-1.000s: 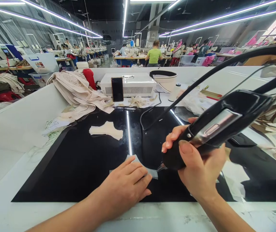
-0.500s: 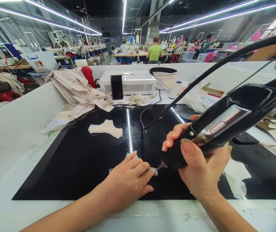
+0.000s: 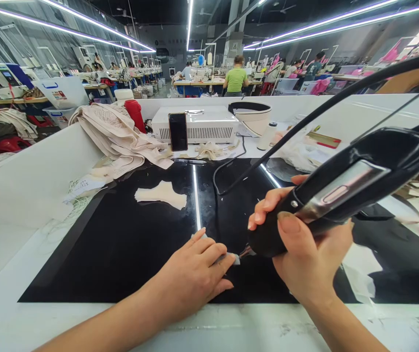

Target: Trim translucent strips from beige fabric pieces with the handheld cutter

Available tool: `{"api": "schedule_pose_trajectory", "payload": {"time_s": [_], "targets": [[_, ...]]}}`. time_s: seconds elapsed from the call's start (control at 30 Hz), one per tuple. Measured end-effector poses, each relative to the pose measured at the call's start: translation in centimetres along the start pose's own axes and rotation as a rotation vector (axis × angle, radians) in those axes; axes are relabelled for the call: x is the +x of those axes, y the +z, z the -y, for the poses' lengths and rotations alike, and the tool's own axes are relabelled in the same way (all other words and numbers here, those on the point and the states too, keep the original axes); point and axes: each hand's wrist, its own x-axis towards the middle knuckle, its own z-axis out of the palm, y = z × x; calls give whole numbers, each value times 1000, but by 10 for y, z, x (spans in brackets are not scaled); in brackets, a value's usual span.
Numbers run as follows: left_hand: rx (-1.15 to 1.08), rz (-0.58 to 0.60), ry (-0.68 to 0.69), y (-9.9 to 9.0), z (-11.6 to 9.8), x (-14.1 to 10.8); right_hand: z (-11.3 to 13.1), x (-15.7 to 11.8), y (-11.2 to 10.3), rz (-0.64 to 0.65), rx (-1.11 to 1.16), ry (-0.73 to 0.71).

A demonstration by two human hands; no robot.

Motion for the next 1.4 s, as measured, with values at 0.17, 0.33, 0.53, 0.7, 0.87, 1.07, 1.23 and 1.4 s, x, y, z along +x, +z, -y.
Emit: {"api": "schedule_pose_trajectory", "payload": {"time_s": [0.17,0.33,0.53,0.7,0.87,1.07,1.23,1.4], "targets": [[-5,33,-5,-1,0,0,1,1,0,-13,-5,7],[2,34,4,-2,0,0,2,5,-1,-27,-12,-22],[10,23,3,-1,-1,-1,2,3,1,-29,9,-5],[5,18,0,1,0,0,-1,0,3,-20,6,5],[-21,13,-6,-1,0,-1,-3,2,3,-26,-8,-12],[-52,-39,26,-1,1,-3,-4,2,4,-30,7,-6],[-89,-10,-5,-1,3,-3,-3,2,6,-50,36,33],[-124,44,-26,-6,2,-3,0,5,8,-82,41,23]]}}
